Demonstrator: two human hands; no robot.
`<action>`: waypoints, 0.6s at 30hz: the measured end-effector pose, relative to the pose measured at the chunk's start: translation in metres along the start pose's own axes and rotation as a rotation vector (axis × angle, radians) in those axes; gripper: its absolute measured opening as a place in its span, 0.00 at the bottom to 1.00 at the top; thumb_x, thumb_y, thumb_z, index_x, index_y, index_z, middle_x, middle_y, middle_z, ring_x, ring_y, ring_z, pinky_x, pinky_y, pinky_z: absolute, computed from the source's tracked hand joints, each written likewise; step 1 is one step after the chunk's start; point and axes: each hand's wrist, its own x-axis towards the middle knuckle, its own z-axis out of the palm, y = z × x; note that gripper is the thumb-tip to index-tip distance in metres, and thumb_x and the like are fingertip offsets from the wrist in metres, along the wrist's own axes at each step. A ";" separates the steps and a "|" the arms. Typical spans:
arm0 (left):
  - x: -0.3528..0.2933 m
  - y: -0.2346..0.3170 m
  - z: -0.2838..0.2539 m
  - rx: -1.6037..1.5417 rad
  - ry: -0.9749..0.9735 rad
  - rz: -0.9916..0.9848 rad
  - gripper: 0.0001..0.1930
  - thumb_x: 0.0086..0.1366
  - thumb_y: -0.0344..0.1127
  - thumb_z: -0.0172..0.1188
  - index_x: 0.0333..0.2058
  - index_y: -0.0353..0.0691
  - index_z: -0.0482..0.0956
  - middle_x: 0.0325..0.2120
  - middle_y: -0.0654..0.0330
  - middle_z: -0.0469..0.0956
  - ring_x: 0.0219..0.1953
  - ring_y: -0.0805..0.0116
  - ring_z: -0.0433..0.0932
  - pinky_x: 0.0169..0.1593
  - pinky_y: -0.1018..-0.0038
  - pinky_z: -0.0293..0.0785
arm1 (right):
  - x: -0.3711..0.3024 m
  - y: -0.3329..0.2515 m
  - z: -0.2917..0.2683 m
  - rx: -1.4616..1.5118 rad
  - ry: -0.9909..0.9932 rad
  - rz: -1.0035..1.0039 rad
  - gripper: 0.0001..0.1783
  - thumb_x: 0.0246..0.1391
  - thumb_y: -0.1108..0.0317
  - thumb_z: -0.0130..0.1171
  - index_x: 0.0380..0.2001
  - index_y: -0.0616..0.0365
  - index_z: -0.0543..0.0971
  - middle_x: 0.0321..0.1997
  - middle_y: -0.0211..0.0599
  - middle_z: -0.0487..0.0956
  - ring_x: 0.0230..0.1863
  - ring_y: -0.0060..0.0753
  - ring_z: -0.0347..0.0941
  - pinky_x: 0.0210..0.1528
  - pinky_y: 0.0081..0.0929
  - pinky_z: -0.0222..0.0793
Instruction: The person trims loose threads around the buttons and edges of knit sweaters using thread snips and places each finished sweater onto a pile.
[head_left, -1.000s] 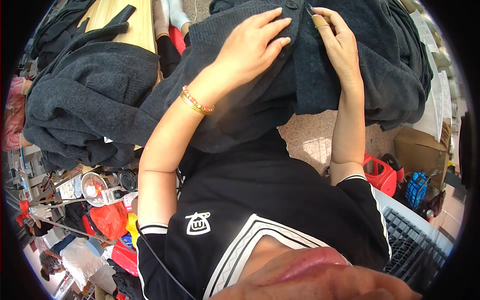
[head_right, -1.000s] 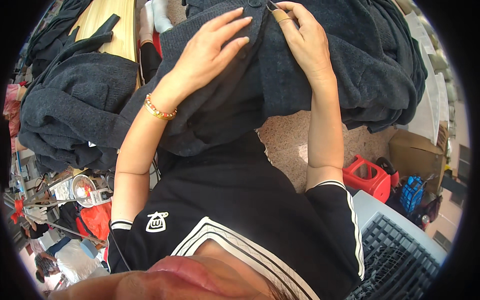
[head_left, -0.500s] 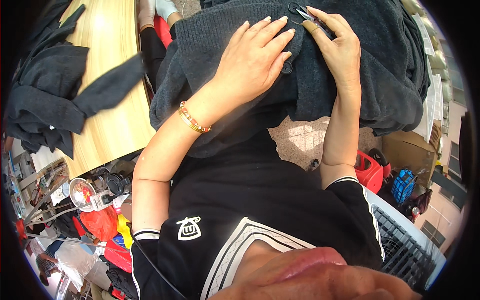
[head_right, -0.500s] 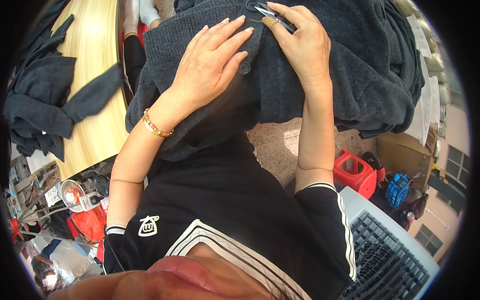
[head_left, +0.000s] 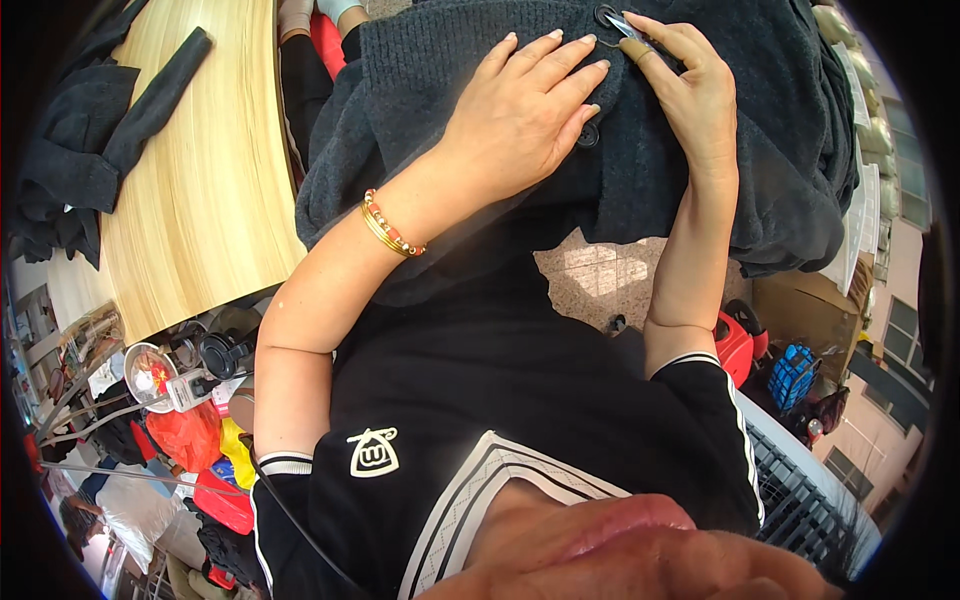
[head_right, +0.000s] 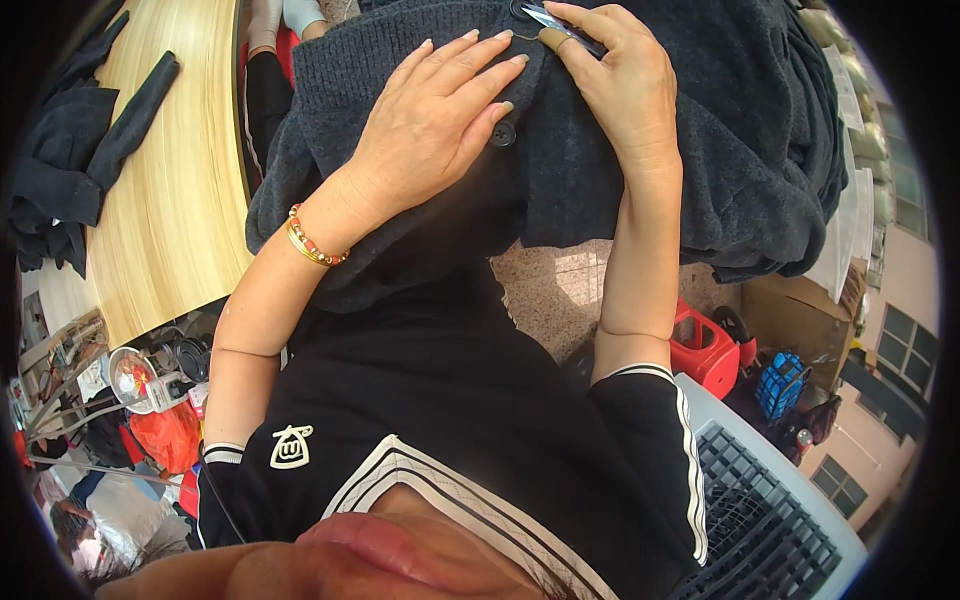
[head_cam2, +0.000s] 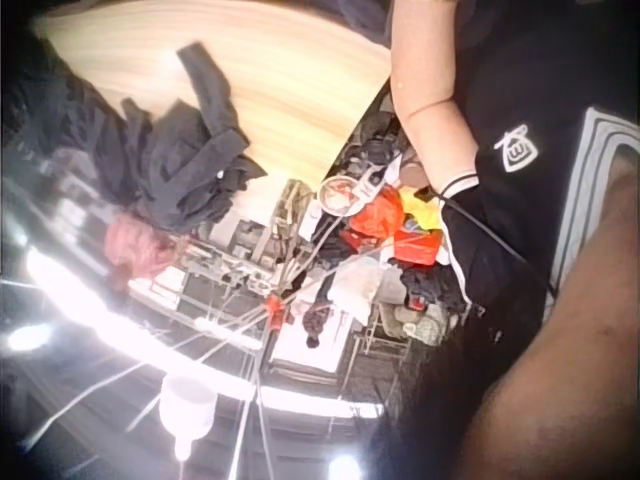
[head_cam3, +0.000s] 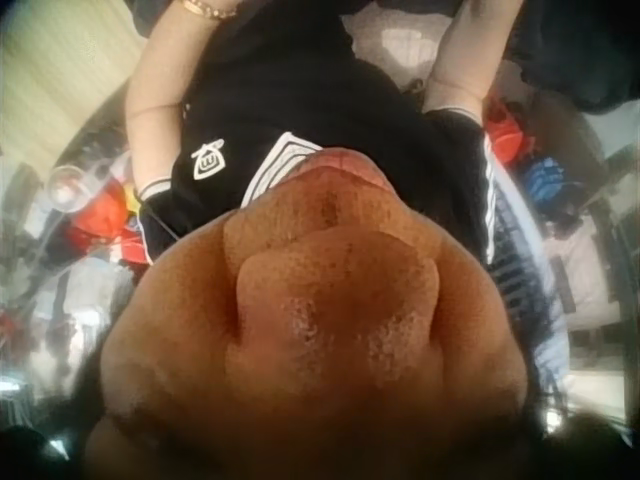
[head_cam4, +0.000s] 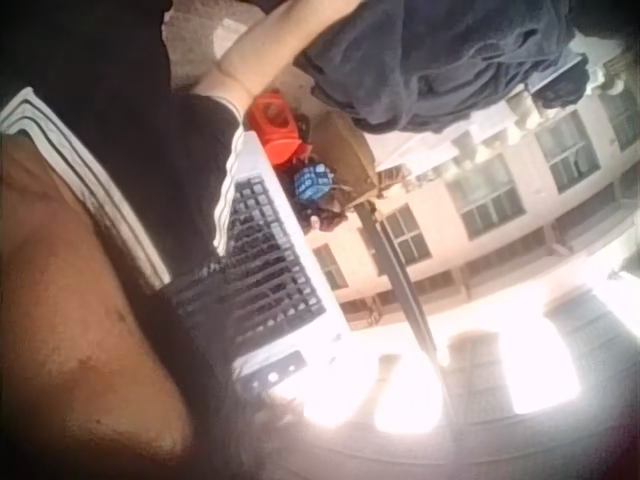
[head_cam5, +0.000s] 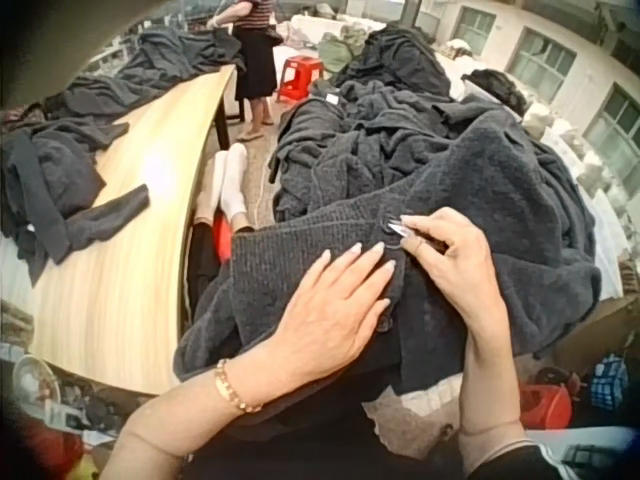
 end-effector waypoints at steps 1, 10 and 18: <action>0.000 0.000 0.000 0.000 0.000 0.001 0.20 0.67 0.39 0.53 0.56 0.46 0.73 0.60 0.59 0.69 0.62 0.59 0.66 0.65 0.57 0.58 | 0.000 0.005 0.002 -0.019 -0.016 0.010 0.15 0.51 0.68 0.65 0.44 0.50 0.84 0.36 0.30 0.82 0.40 0.24 0.78 0.45 0.20 0.69; -0.003 0.009 -0.017 0.025 0.034 0.058 0.20 0.63 0.37 0.57 0.55 0.48 0.74 0.59 0.60 0.70 0.61 0.59 0.67 0.64 0.58 0.59 | -0.005 0.012 0.005 0.214 0.106 -0.037 0.14 0.51 0.73 0.65 0.44 0.56 0.84 0.37 0.29 0.82 0.40 0.21 0.77 0.45 0.15 0.68; -0.077 0.043 -0.029 -0.397 -0.831 0.336 0.13 0.58 0.38 0.60 0.40 0.39 0.77 0.38 0.57 0.77 0.38 0.58 0.79 0.38 0.66 0.75 | -0.038 0.005 -0.003 0.535 0.297 0.166 0.17 0.52 0.75 0.65 0.47 0.61 0.81 0.44 0.35 0.82 0.45 0.21 0.77 0.52 0.16 0.70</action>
